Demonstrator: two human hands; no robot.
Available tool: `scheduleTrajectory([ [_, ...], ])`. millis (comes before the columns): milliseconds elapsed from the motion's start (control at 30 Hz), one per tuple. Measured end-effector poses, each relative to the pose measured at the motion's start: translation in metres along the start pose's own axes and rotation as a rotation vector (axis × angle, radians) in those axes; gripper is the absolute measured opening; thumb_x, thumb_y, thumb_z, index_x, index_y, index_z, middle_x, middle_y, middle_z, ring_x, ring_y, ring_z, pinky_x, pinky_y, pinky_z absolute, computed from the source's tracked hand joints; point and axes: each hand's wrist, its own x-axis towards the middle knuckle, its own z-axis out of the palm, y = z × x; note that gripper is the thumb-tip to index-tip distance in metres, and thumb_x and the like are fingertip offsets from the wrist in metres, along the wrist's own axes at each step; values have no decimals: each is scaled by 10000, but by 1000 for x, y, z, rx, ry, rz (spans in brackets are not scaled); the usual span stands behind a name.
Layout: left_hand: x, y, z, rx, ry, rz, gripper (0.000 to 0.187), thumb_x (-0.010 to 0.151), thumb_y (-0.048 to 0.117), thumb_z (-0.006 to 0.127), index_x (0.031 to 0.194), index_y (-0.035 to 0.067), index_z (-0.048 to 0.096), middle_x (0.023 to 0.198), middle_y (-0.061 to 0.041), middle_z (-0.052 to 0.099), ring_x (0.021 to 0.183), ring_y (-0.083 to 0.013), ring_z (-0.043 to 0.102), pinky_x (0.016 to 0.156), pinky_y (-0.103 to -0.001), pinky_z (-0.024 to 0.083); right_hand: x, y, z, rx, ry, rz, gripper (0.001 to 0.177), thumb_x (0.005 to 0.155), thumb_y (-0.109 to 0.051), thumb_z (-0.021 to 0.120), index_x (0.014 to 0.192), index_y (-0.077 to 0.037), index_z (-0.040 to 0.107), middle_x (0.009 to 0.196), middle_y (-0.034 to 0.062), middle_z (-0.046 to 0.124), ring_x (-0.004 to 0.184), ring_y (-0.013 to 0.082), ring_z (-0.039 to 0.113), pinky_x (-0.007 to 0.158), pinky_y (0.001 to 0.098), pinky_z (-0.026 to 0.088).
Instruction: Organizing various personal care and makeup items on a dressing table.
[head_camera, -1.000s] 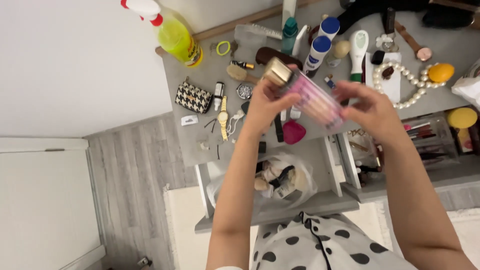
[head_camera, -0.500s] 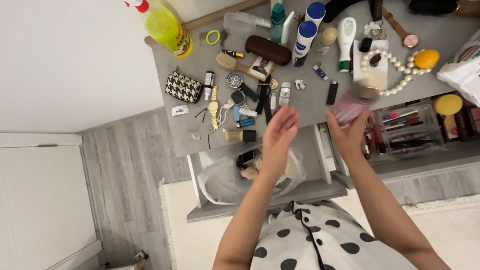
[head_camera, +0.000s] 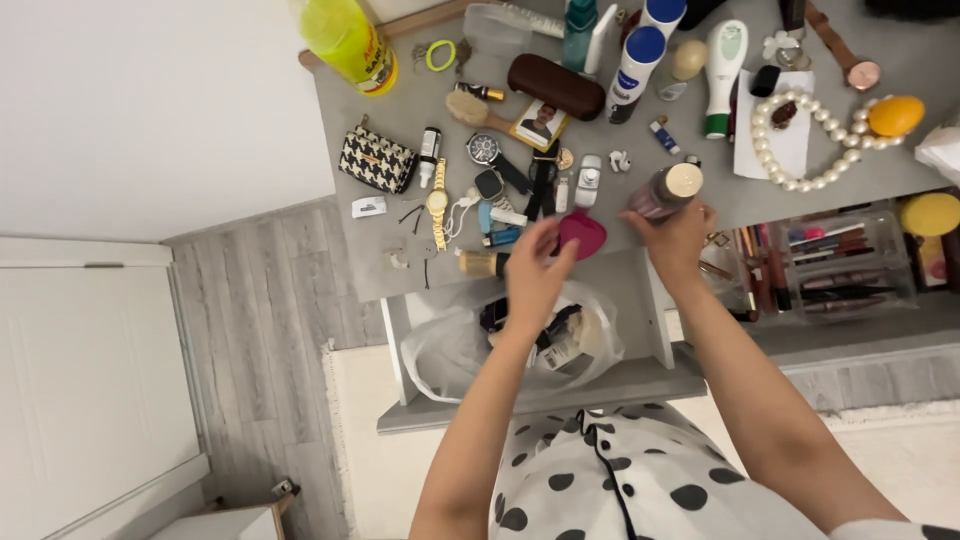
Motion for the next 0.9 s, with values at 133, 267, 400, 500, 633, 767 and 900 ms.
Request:
scheduleTrajectory([
  [133,45,-25,43,319,14,167,656,826,186,843,1383,-22,565,1288,-231,655,1148,-353,669,971,-406,548,2,-2,-3,-87,-6,36,785,746,-380,997,1312,-38,574,1222,114,671,1195,344,571,1061,506,340],
  [267,63,-10,65,451,-31,72,646,849,203,768,1433,26,557,1256,-242,687,1119,-395,680,945,-448,553,-12,-1,-23,-16,85,-32,1040,751,-338,1006,1516,48,416,1440,224,528,1349,396,490,1140,499,384],
  [400,53,-5,83,571,-96,-12,633,865,211,738,1447,36,559,1233,-227,706,1086,-392,684,921,-466,551,-48,-6,-50,-69,22,91,1093,769,-275,1004,1590,41,354,1502,220,523,1386,396,484,1175,486,381],
  [500,46,-20,99,586,-66,81,696,868,238,748,1461,-27,500,1274,-255,673,1110,-408,662,919,-467,553,-69,-12,-59,-40,95,114,1093,792,-281,1003,1606,19,338,1513,216,502,1402,347,494,1181,461,405],
  [633,36,-21,95,478,-25,155,726,905,260,751,1474,-84,461,1326,-300,629,1188,-432,624,985,-466,530,-87,-30,-61,56,92,193,1015,838,-215,956,1626,5,354,1488,195,473,1375,325,475,1179,429,401],
  [767,22,-15,64,428,-46,124,671,884,238,745,1437,-59,510,1338,-277,626,1216,-413,622,1039,-450,508,-93,-44,-53,70,24,173,915,826,-196,923,1553,-9,401,1420,166,521,1299,308,499,1056,389,416],
  [900,28,-34,10,492,-19,152,468,906,188,723,1331,20,625,1293,-200,679,1185,-375,656,1047,-438,519,-74,-68,-41,56,-9,105,752,840,-183,909,1462,-35,513,1315,136,582,1172,276,567,934,371,466],
])
